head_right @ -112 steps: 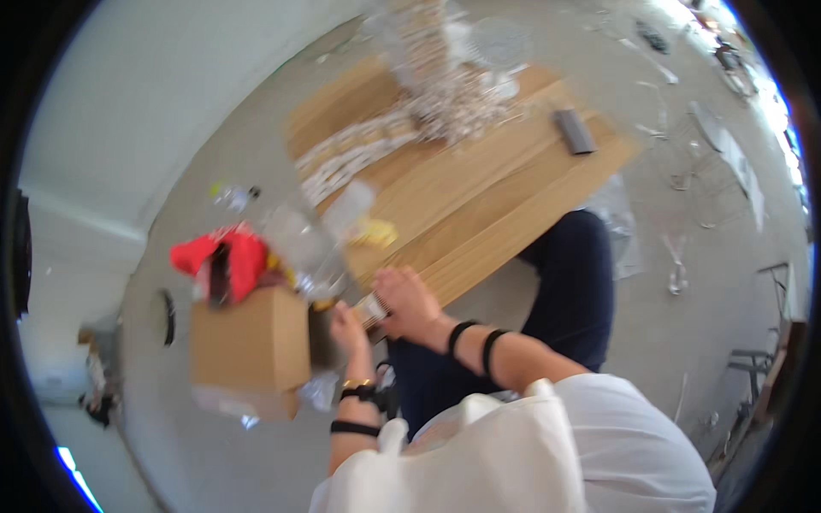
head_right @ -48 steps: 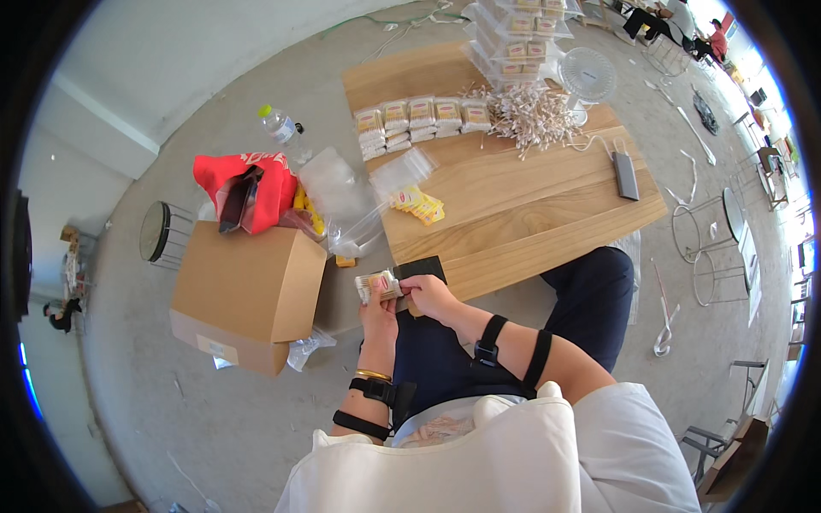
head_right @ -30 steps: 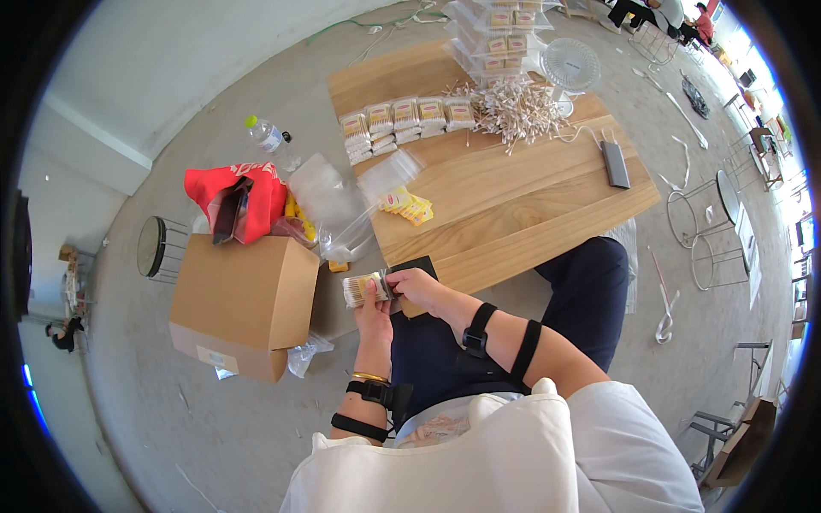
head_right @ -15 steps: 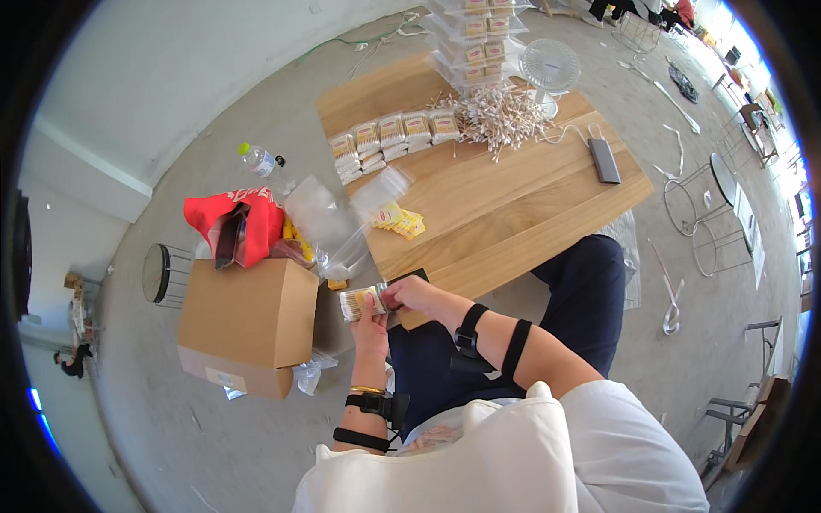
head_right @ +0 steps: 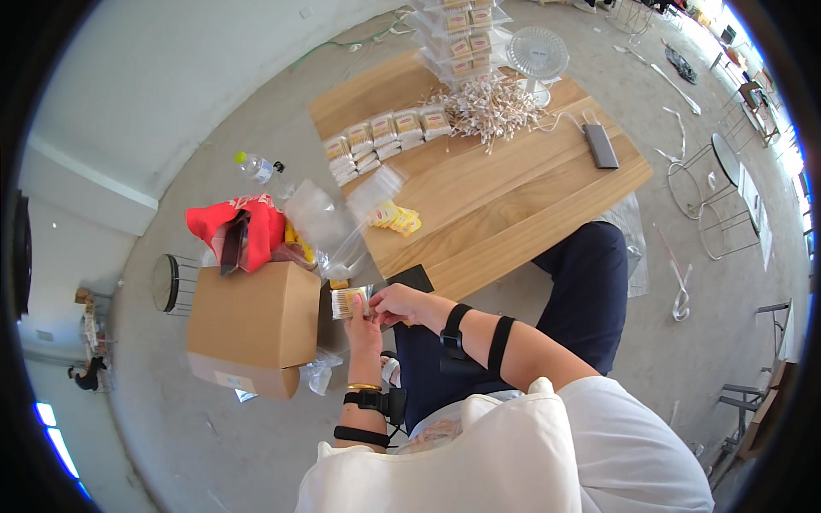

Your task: The recorder is sorting and arranging cotton swabs into stacks on a wooden table.

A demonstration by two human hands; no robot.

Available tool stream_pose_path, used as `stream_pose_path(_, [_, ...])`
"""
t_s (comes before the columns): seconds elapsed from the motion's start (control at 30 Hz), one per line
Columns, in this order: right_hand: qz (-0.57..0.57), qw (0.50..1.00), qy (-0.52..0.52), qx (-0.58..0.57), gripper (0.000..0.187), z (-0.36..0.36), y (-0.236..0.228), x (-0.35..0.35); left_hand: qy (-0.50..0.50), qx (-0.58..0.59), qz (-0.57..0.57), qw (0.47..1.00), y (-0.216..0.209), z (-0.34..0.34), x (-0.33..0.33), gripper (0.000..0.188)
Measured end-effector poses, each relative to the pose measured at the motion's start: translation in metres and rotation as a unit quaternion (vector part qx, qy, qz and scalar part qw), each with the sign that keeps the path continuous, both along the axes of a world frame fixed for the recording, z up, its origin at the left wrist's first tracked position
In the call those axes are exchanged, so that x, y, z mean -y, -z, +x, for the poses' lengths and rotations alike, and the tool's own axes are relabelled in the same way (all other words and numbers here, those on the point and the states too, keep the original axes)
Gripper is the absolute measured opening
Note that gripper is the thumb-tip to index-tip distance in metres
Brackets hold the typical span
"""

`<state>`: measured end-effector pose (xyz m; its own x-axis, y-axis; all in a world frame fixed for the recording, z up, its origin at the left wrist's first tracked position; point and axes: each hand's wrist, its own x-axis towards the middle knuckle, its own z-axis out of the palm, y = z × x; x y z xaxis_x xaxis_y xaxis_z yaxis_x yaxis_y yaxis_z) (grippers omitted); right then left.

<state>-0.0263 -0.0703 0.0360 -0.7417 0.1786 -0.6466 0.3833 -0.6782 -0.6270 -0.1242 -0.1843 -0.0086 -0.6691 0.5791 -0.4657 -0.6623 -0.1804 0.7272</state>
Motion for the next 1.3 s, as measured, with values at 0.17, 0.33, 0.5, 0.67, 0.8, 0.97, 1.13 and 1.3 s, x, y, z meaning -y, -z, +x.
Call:
stream_pose_path(0.17, [0.106, 0.991, -0.007, -0.076, 0.021, -0.024, -0.044, 0.023, -0.026, -0.080, 0.025, 0.996, -0.050, -0.027, 0.016, 0.042])
stream_pose_path(0.33, [0.445, 0.874, 0.069, -0.183, 0.019, -0.007, -0.101, 0.006, 0.027, -0.018, 0.173, 0.984, -0.131, -0.004, 0.011, 0.049])
stream_pose_path(0.5, [0.365, 0.893, 0.083, -0.252, 0.016, 0.049, -0.161, -0.042, 0.204, -0.116, 0.137, 0.962, -0.144, -0.013, 0.028, 0.055])
stream_pose_path(0.67, [0.519, 0.823, 0.007, -0.229, 0.015, 0.117, -0.201, -0.053, 0.335, -0.335, 0.106, 0.874, -0.219, 0.035, -0.009, 0.053])
stream_pose_path(0.8, [0.561, 0.790, 0.011, -0.249, 0.013, 0.148, -0.218, -0.048, 0.420, -0.328, 0.057, 0.844, -0.234, 0.067, -0.032, 0.031])
stream_pose_path(0.97, [0.595, 0.758, 0.112, -0.242, 0.013, 0.201, -0.237, -0.052, 0.397, -0.384, 0.051, 0.832, -0.248, 0.109, -0.045, 0.029])
stream_pose_path(1.13, [0.642, 0.724, 0.121, -0.219, 0.014, 0.230, -0.247, -0.048, 0.380, -0.438, 0.055, 0.813, -0.264, 0.133, -0.058, 0.027])
stream_pose_path(1.3, [0.674, 0.692, 0.105, -0.236, 0.015, 0.245, -0.249, -0.047, 0.370, -0.571, 0.033, 0.732, -0.277, 0.148, -0.065, 0.020])
